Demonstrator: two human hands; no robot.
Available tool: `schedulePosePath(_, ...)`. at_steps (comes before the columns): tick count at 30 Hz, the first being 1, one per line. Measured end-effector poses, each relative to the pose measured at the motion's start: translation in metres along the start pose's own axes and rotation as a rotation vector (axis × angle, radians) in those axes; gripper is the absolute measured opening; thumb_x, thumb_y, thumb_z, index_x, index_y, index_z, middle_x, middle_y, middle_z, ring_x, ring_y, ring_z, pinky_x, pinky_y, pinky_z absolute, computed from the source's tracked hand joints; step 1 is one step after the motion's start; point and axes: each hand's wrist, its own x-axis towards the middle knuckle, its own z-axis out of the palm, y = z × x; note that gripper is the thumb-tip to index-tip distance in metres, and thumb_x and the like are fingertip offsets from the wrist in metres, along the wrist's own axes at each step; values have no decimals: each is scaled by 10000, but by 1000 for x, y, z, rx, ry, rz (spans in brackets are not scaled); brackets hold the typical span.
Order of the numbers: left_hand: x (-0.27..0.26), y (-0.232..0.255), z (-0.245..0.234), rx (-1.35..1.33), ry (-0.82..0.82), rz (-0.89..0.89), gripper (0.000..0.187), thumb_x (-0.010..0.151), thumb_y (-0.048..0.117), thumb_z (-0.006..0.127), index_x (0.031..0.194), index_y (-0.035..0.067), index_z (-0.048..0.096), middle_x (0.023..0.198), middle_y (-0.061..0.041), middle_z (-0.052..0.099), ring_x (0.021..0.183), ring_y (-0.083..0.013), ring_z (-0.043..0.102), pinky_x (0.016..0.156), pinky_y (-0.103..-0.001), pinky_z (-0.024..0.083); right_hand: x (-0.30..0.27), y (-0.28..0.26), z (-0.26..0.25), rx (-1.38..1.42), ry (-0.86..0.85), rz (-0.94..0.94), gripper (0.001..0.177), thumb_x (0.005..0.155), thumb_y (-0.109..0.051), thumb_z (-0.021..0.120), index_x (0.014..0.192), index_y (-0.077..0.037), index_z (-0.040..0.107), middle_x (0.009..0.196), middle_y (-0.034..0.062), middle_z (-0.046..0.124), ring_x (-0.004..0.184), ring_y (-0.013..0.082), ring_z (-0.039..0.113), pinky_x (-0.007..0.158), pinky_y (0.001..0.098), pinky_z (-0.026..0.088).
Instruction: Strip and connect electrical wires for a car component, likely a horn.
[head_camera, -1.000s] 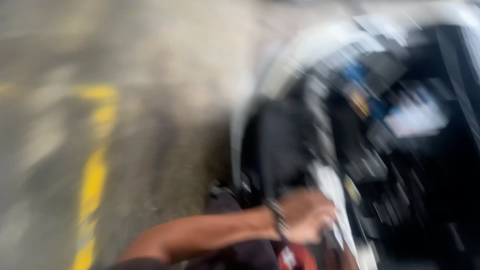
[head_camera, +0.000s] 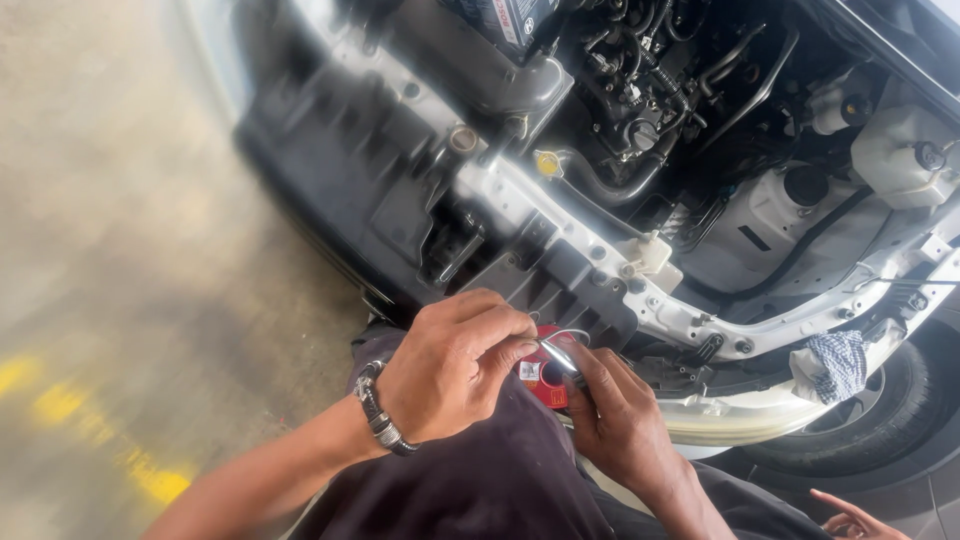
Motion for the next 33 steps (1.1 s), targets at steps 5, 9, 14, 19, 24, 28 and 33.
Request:
schedulePosePath(5,-2,4,1,9,-23,-1,94,884,-10,741,952,2,678,802,-86,653,697,-244,629,610,-345,499,-2,0,-2,-2,-4,-7,460,857,28,687,1301,-17,578,844,102,634,679,245,627,604,394,517)
schedulePosePath(9,-2,9,-1,6,-35,-3,88,885,-15,731,952,6,678,808,-87,656,703,-244,632,611,-345,499,5,-7,-10,5,13,-73,474,863,15,689,1318,-5,560,920,119,666,724,245,651,619,385,528)
schedulePosePath(14,0,12,-2,7,-50,17,88,892,0,743,949,6,677,805,-85,654,699,-239,627,612,-343,496,2,-9,-13,18,-17,-36,467,867,11,693,1316,-4,566,914,125,667,717,252,652,634,389,536)
schedulePosePath(19,1,14,-4,44,-69,43,83,892,4,739,934,9,667,812,-82,656,717,-240,629,628,-345,499,1,-11,-14,45,-16,-55,453,878,19,677,1314,4,556,924,127,667,728,247,662,634,381,541)
schedulePosePath(24,0,8,-3,96,-104,43,74,881,2,732,909,12,665,775,-80,640,682,-238,616,599,-350,489,-6,-4,-10,4,-100,60,447,835,23,698,1267,-8,588,770,101,613,624,263,618,571,410,504)
schedulePosePath(28,1,1,-2,63,-133,6,56,896,8,729,909,-3,676,775,-93,656,657,-247,626,583,-346,487,-1,-2,-12,-1,-103,65,417,836,34,683,1238,-39,600,796,95,619,641,258,633,573,403,508)
schedulePosePath(33,2,-2,-2,-195,-161,-387,127,894,96,749,986,9,766,869,-78,792,758,-122,782,654,-244,600,8,-1,-13,-155,16,-180,548,777,91,662,1306,12,544,992,145,655,817,312,650,719,427,547)
